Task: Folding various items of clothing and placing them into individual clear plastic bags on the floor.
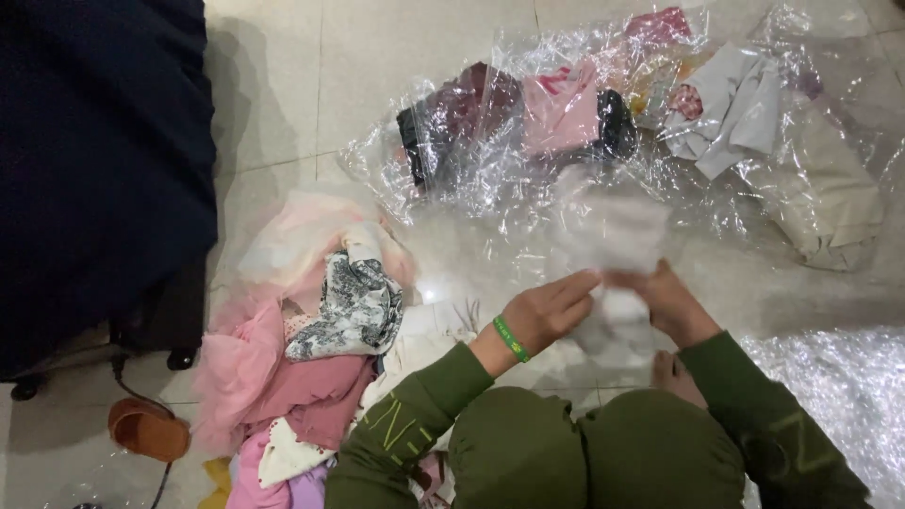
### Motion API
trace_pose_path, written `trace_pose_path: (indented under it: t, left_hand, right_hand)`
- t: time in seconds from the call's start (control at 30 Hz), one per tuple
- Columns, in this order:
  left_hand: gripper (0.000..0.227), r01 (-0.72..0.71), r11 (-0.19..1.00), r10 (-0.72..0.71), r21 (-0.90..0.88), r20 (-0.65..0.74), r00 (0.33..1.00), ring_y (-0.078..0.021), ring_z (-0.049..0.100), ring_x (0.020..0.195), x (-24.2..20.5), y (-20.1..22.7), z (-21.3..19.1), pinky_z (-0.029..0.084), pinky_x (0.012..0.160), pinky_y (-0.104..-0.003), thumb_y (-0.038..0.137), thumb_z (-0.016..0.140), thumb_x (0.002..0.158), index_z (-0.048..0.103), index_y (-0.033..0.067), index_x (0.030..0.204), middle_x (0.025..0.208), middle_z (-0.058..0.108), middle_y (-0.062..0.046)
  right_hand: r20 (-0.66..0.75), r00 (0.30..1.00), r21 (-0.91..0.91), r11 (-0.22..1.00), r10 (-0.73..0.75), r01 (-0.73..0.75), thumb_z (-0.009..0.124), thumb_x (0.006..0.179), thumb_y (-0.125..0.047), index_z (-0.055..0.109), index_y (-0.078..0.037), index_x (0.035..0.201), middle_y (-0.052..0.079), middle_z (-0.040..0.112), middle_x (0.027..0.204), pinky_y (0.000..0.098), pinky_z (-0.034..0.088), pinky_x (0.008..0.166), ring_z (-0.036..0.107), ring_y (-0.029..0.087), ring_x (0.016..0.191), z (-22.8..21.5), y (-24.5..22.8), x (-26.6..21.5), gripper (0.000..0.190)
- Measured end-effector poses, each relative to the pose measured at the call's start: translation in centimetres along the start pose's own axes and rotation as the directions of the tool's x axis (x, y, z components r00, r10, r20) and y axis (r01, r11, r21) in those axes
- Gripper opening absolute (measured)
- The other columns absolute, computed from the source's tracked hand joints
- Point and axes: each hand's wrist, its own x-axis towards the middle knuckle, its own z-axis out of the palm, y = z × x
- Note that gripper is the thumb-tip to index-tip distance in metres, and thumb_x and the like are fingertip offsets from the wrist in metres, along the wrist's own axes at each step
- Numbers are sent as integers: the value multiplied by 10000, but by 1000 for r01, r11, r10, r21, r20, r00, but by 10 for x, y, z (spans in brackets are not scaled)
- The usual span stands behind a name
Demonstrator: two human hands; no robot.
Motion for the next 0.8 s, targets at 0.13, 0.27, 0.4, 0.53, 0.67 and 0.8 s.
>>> trace_pose_path:
  t: [0.13, 0.27, 0.4, 0.53, 0.67, 0.8]
  left_hand:
    - [254, -85, 987, 74, -133, -86, 993, -214, 729, 1091, 16, 3, 14, 595, 919, -262, 151, 510, 1085, 641, 81, 878, 1248, 709, -85]
    - [284, -211, 932, 178, -295, -134, 975, -236, 722, 1014, 7, 15, 24, 592, 887, -291, 182, 451, 1081, 615, 88, 869, 1159, 719, -97]
    - [258, -190, 793, 187, -579, -66, 980, -273, 699, 1005, -14, 28, 55, 576, 875, -338, 180, 422, 1112, 575, 67, 937, 1244, 659, -83]
    - [148, 33, 666, 137, -745, 166, 977, -189, 703, 1145, 2, 42, 56, 610, 918, -341, 182, 487, 1112, 614, 155, 1042, 1358, 649, 56]
    - [199, 136, 245, 174, -960, 182, 968, -114, 623, 1344, 31, 60, 62, 567, 1138, -317, 185, 518, 1115, 651, 273, 1234, 1473, 597, 111]
    - [382, 399, 104, 304, -911, 411, 859, -72, 727, 1226, 61, 67, 6, 655, 1098, -261, -93, 688, 933, 704, 238, 1122, 1409, 630, 197]
  right_hand:
    - [115, 990, -156, 983, -80, 98, 811, 759, 42, 734, 65, 1209, 266, 737, 1074, 609, 564, 862, 697, 405, 959, 18, -26, -21, 457]
    - [-217, 961, 2, 984, -172, 176, 898, 807, -201, 728, 17, 1129, 154, 742, 1023, 444, 560, 807, 708, 234, 887, 38, -69, -32, 424]
    - [-19, 958, 134, 949, -285, 284, 657, 941, -87, 669, -24, 1284, 66, 713, 1188, 271, 524, 842, 651, 133, 987, 63, -115, -86, 349]
    - [-171, 923, -67, 939, -345, 338, 638, 902, -63, 666, 1, 1246, 24, 702, 1312, 211, 472, 991, 651, 87, 1185, 57, -92, -16, 351]
    - [23, 660, -254, 634, -751, 730, 676, 926, 26, 676, -14, 1259, 110, 739, 1211, 445, 549, 896, 716, 261, 995, 70, -118, 5, 336]
    - [38, 889, 511, 773, -456, 375, 719, 938, -143, 660, -65, 1271, 41, 700, 1128, 232, 573, 735, 683, 132, 960, 106, -197, -48, 347]
